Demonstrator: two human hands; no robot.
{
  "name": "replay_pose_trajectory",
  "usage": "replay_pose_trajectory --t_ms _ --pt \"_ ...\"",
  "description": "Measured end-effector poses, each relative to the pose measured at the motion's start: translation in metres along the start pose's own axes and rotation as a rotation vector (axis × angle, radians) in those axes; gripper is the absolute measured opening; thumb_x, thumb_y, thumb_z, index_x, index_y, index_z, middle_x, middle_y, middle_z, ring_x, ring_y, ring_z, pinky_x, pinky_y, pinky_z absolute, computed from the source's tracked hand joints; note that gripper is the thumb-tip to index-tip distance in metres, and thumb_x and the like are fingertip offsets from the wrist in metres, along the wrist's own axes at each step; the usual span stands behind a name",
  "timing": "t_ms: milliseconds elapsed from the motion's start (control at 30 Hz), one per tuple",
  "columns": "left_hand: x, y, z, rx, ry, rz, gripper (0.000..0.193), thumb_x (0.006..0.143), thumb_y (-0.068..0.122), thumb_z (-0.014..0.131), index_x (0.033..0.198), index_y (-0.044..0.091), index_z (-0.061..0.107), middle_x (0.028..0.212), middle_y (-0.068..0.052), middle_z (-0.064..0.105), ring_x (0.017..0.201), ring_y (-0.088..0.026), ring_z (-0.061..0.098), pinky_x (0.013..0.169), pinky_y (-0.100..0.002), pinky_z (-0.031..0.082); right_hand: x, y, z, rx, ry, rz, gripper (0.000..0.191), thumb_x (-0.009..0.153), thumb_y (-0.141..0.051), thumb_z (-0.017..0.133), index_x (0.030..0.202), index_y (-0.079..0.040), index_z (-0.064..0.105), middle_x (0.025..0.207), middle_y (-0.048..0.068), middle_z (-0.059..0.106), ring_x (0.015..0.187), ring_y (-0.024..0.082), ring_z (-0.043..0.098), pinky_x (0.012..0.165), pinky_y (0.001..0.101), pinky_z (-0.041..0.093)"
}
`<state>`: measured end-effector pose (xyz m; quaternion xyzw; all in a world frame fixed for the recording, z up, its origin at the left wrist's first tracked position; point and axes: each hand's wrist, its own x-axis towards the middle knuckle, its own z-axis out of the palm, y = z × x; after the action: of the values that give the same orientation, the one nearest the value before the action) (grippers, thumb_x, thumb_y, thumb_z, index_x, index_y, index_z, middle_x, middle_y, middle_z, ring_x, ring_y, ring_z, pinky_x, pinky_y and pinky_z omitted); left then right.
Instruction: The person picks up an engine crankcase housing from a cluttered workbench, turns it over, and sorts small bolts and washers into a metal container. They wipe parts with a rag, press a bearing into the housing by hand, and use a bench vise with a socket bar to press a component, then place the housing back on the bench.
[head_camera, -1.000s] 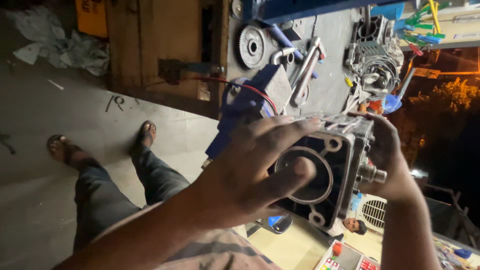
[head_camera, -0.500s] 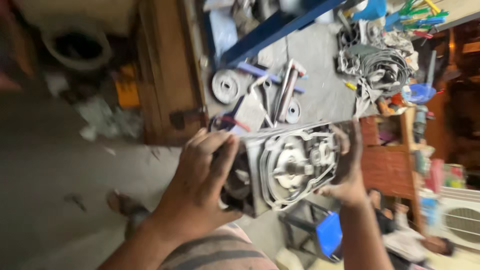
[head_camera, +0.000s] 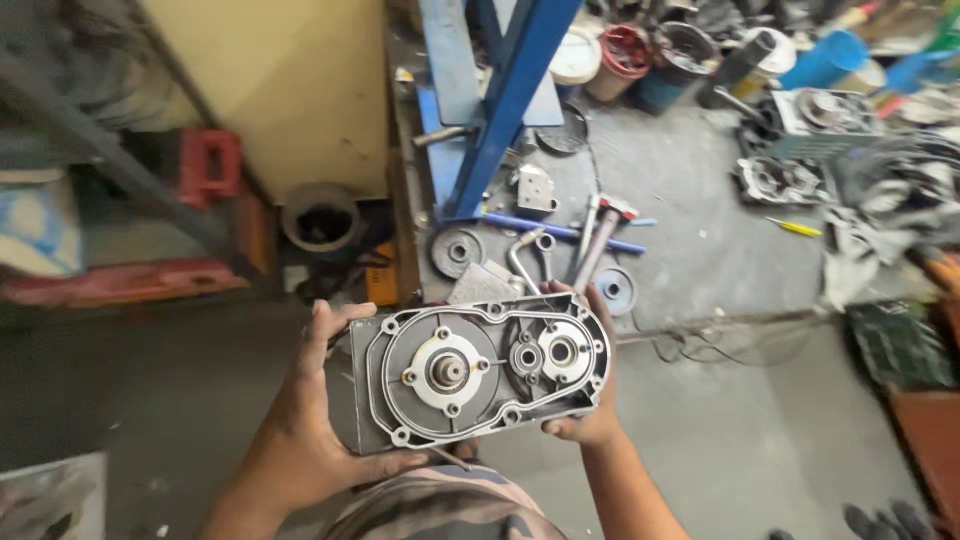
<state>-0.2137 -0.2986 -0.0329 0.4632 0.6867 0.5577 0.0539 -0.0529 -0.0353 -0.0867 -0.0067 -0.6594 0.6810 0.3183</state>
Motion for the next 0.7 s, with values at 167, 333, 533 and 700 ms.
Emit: replay_pose_trajectory --t_ms 167,333,533,700 --pt "-0.008 0.015 0.005 0.103 0.035 -0.009 0.128 0.063 0.036 0.093 0.162 0.011 0.016 0.160 -0.025 0.037 0.148 -0.042 0.040 0.120 -0.051 0.037 0.003 0.000 -0.010 -0.024 -0.092 0.032 0.143 0.064 -0.053 0.097 0.166 -0.003 0.010 0.167 0.027 0.033 0.158 0.040 0.036 0.133 0.0529 0.029" --pt "-0.004 0.049 0.020 0.353 0.187 -0.013 0.095 0.069 0.038 0.085 0.149 0.009 0.043 0.160 -0.024 0.037 0.151 -0.043 0.035 0.127 -0.059 0.023 0.014 0.012 -0.032 -0.008 -0.228 -0.003 0.144 0.064 -0.051 0.099 0.167 -0.004 0.009 0.169 0.026 0.031 0.160 0.039 0.035 0.134 0.0507 0.029" --pt "0.007 0.086 0.047 0.714 0.371 -0.085 0.040 0.079 0.032 0.085 0.113 0.013 0.074 0.138 -0.007 0.063 0.134 -0.032 0.055 0.124 -0.059 0.028 0.030 0.021 -0.048 0.010 -0.341 0.032 0.139 0.064 -0.051 0.097 0.165 0.003 0.018 0.170 0.024 0.032 0.156 0.034 0.039 0.131 0.0452 0.032" --pt "0.019 0.104 0.065 0.880 0.387 -0.133 0.030 0.077 0.035 0.087 0.097 0.016 0.075 0.123 -0.002 0.068 0.123 -0.029 0.059 0.119 -0.058 0.030 0.031 0.022 -0.054 0.050 -0.335 0.059 0.133 0.069 -0.047 0.097 0.164 0.004 0.020 0.170 0.019 0.030 0.158 0.030 0.036 0.132 0.0430 0.029"
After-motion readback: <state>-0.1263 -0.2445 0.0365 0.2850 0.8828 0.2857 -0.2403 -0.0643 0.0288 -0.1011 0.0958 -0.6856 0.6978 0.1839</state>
